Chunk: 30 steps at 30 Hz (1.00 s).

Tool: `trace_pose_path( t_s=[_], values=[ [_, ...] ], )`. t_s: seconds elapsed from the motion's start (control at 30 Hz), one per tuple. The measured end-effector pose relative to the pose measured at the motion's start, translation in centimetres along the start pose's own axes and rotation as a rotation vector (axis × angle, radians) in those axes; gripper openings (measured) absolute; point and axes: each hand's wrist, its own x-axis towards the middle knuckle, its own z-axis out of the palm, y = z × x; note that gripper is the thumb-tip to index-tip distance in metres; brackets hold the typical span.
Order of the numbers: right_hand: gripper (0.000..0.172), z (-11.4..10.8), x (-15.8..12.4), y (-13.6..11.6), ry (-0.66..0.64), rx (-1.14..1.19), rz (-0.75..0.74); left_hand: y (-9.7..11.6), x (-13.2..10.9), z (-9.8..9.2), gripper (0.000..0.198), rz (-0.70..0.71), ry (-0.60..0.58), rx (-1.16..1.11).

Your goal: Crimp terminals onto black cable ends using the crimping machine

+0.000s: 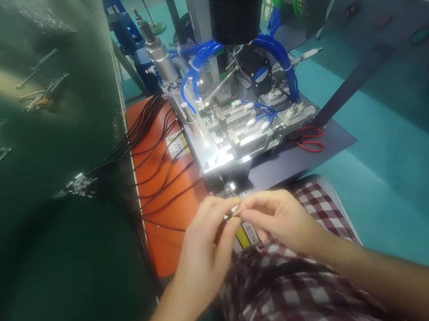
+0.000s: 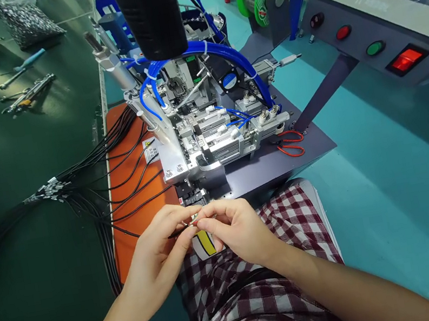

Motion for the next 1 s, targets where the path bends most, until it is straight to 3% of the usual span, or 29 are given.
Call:
trace_pose_path(
  t_s=[0.13,0.3,0.4,0.5,1.0],
  values=[
    [0.015,-0.2,0.1,-0.6,-0.065,0.053,0.088,0.3,0.5,0.0,0.020,-0.061,0.053,-0.152],
    [0.013,0.4,-0.1,-1.2,-0.004,0.086,0.075,0.6,0.5,-0.1,0.005,-0.206,0.115,-0.342],
    [0.011,0.8,0.0,-1.2,0.012,0.077,0.050,0.3,0.4,-0.2,0.013,-0.392,0.132,-0.453],
    [0.011,1.1,0.2,-1.0,0.010,0.075,0.054,-0.3,0.4,-0.3,0.019,-0.490,0.146,-0.549],
    [0.013,1.4,0.5,-0.4,0.012,-0.001,-0.016,-0.8,0.2,-0.7,0.019,-0.474,0.062,-0.696]
  ],
)
